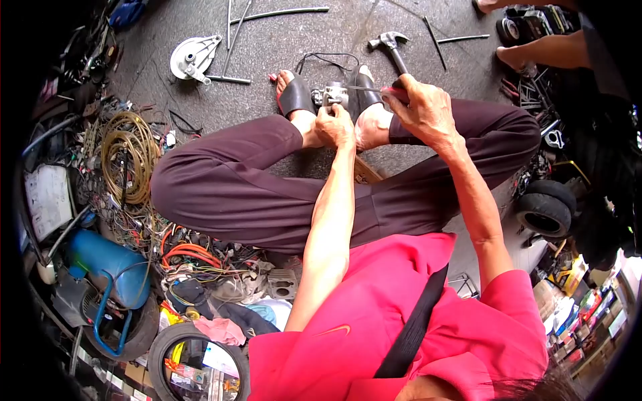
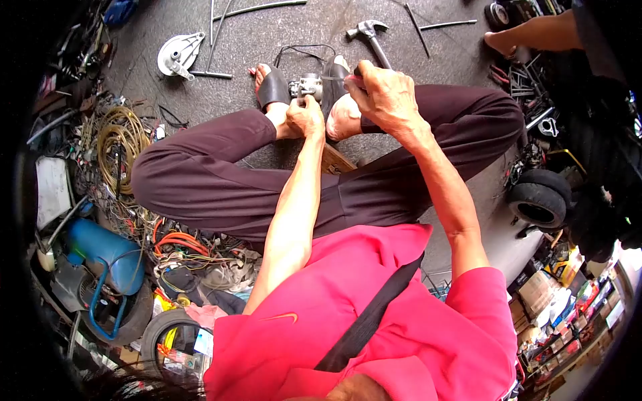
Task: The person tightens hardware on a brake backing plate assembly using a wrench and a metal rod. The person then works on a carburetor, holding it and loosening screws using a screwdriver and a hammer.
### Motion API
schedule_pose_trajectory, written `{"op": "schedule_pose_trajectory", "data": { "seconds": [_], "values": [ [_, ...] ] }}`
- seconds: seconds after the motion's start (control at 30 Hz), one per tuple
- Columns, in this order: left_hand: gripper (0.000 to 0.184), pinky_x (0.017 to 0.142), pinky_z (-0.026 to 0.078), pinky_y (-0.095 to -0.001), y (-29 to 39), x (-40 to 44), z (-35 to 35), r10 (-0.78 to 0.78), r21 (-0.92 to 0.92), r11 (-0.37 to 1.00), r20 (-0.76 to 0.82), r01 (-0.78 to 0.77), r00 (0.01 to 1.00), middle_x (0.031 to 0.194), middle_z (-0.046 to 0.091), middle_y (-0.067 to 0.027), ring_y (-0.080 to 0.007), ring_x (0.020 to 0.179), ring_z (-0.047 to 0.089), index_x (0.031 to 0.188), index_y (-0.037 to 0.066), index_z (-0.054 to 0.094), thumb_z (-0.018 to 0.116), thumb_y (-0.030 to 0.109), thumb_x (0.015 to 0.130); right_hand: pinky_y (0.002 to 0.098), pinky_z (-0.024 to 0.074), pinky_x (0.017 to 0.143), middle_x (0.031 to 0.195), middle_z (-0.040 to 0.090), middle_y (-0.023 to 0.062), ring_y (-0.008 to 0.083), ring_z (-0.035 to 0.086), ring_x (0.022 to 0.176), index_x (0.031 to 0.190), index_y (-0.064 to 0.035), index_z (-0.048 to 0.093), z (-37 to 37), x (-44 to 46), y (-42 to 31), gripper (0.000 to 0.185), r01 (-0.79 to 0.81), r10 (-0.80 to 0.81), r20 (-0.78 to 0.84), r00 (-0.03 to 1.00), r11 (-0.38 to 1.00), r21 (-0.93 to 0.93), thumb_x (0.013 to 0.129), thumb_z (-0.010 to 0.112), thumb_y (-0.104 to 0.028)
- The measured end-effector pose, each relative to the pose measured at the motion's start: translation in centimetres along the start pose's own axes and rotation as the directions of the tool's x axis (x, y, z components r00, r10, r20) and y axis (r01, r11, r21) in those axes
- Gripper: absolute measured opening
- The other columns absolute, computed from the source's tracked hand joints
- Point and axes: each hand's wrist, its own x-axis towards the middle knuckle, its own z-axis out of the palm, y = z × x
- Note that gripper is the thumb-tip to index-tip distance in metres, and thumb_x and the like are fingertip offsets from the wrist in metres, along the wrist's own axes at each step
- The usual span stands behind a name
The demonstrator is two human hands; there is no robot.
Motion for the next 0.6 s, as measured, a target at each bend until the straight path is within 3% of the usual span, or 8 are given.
{"op": "schedule_pose_trajectory", "data": {
  "seconds": [0.1, 0.13, 0.17, 0.23, 0.37, 0.4, 0.53, 0.6],
  "values": [
    [0.017, 0.055, 0.046, -0.0431, 1.5, 0.3, -0.8, 0.163, -0.117, 0.981, 0.088, -0.153, 0.983, 0.067, 0.065, -0.0163, -0.0333, 0.060, 0.063, 0.080, 0.002, 0.065, 0.065, 0.018, 0.074, 0.0425, 0.0461, 0.052, 0.060, 0.059, 0.0155, 0.0347, 0.061, 0.059, 0.079, -0.0055, 0.053, 0.2, 0.0, 0.2, 0.028, -0.004, 0.004, -0.008, 1.000, 1.000, 0.012, 0.081, 0.068, -0.029],
    [0.017, 0.056, 0.047, -0.0422, 1.9, 0.7, -1.0, 0.191, -0.137, 0.976, 0.147, -0.172, 0.970, 0.070, 0.066, -0.0145, -0.0322, 0.063, 0.065, 0.083, 0.003, 0.065, 0.067, 0.017, 0.075, 0.0431, 0.0456, 0.051, 0.059, 0.058, 0.0152, 0.0347, 0.060, 0.058, 0.076, -0.0057, 0.051, 0.2, -0.1, 0.2, 0.027, -0.001, 0.002, -0.013, 1.000, 1.000, 0.026, 0.083, 0.065, -0.028],
    [0.020, 0.059, 0.048, -0.0357, 1.6, 1.1, -0.4, 0.262, -0.145, 0.960, 0.139, -0.242, 0.955, 0.068, 0.067, -0.0121, -0.0244, 0.063, 0.065, 0.088, 0.006, 0.069, 0.068, 0.018, 0.073, 0.0437, 0.0451, 0.051, 0.058, 0.057, 0.0148, 0.0347, 0.060, 0.057, 0.074, -0.0059, 0.050, 0.2, -0.1, 0.2, 0.027, 0.001, -0.001, -0.018, 1.000, 0.999, 0.040, 0.084, 0.063, -0.028],
    [0.024, 0.060, 0.048, -0.0340, 1.0, 2.1, 0.3, 0.387, -0.168, 0.918, 0.196, -0.358, 0.901, 0.072, 0.068, -0.0122, -0.0225, 0.065, 0.066, 0.095, 0.007, 0.070, 0.068, 0.018, 0.073, 0.0429, 0.0460, 0.051, 0.059, 0.058, 0.0138, 0.0332, 0.061, 0.058, 0.074, -0.0059, 0.050, 0.2, -0.1, 0.2, 0.027, 0.012, -0.011, -0.023, 1.000, 0.999, 0.042, 0.084, 0.063, -0.027],
    [0.027, 0.061, 0.048, -0.0309, -0.9, 3.7, 1.5, 0.287, -0.155, 0.957, 0.415, -0.244, 0.863, 0.074, 0.068, -0.0120, -0.0186, 0.064, 0.065, 0.101, 0.004, 0.069, 0.067, 0.019, 0.078, 0.0417, 0.0469, 0.051, 0.060, 0.060, 0.0124, 0.0311, 0.062, 0.058, 0.075, -0.0058, 0.051, 0.6, 0.1, 0.4, 0.025, 0.009, -0.008, -0.031, 1.000, 0.999, 0.044, 0.084, 0.063, -0.026],
    [0.026, 0.062, 0.049, -0.0331, 0.2, 3.6, 0.6, 0.361, -0.126, 0.932, 0.397, -0.340, 0.844, 0.075, 0.068, -0.0137, -0.0232, 0.066, 0.066, 0.101, 0.006, 0.069, 0.065, 0.020, 0.079, 0.0416, 0.0470, 0.051, 0.060, 0.060, 0.0124, 0.0310, 0.062, 0.057, 0.076, -0.0058, 0.052, 0.8, 0.1, 0.5, 0.024, 0.015, -0.014, -0.038, 0.999, 0.999, 0.040, 0.084, 0.063, -0.026],
    [0.023, 0.070, 0.049, -0.0396, 1.8, 3.7, 0.0, 0.382, 0.026, 0.894, 0.479, -0.448, 0.790, 0.082, 0.066, -0.0186, -0.0347, 0.078, 0.065, 0.098, 0.010, 0.069, 0.060, 0.019, 0.079, 0.0413, 0.0471, 0.051, 0.060, 0.060, 0.0126, 0.0311, 0.062, 0.057, 0.077, -0.0056, 0.053, 1.2, 0.3, 0.7, 0.023, -0.003, 0.003, -0.008, 1.000, 0.999, 0.036, 0.083, 0.063, -0.025],
    [0.025, 0.071, 0.050, -0.0401, 2.1, 3.6, -0.1, 0.360, 0.055, 0.896, 0.489, -0.440, 0.794, 0.083, 0.067, -0.0192, -0.0342, 0.080, 0.066, 0.100, 0.009, 0.069, 0.060, 0.018, 0.079, 0.0413, 0.0473, 0.051, 0.061, 0.061, 0.0130, 0.0312, 0.062, 0.058, 0.078, -0.0055, 0.053, 1.2, 0.5, 0.7, 0.023, -0.018, 0.018, 0.007, 1.000, 0.998, 0.056, 0.083, 0.063, -0.025]
  ]
}}
